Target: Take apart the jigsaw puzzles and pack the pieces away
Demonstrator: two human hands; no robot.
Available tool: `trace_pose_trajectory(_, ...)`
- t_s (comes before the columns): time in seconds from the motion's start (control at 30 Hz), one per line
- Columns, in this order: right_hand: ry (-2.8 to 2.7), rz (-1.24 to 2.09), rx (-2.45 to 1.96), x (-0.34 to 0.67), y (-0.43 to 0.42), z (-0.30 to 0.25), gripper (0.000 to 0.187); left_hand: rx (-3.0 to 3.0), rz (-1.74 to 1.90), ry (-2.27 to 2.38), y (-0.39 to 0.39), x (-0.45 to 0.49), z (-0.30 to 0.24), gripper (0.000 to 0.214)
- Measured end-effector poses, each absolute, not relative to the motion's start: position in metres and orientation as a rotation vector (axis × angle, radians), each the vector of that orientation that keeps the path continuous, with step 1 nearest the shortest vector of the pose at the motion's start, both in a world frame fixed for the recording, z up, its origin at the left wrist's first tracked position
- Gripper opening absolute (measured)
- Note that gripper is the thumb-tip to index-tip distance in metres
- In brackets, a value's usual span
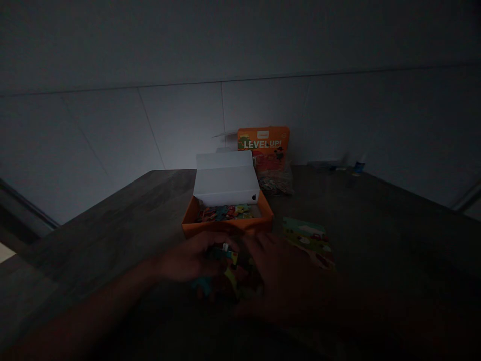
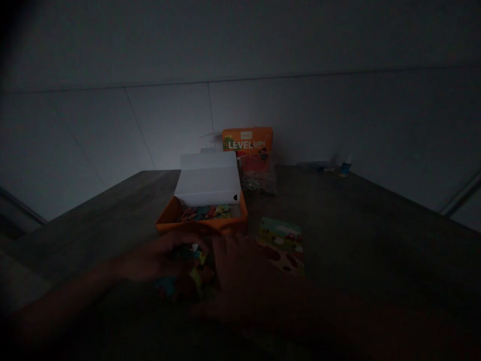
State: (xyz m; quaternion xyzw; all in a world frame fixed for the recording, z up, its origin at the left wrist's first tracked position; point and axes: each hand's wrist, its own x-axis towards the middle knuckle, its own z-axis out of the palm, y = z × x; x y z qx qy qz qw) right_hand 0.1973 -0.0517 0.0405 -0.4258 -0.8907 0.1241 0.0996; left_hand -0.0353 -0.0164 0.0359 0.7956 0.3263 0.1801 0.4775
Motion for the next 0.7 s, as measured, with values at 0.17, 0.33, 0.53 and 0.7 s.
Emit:
trace_pose_trajectory(0.17,-2.943,0.161,-1.064,0.231,-0.038,0.037,0.067,1.954,0.372,0.889,-0.012,-0.042,0.036,0.04)
trace_pose_trajectory(0.33,-3.125,0.304,-1.01,0.232,-0.026,0.043,0.045,1.976,0.443,0.916,-0.009,-0.041,0.037,0.032)
trace_pose_trajectory(0.53,-2.968,0.619,-1.113,0.211,-0.026,0.057,0.071,1.882,0.567,1.027,-0.013,-0.035,0.034,0.03)
trace_pose_trajectory(0.7,-2.79,0.592,-1.107,0.202,-0.032,0.033,0.072,1.854,0.653,1.057,-0.013,-0.034,0.028,0.027)
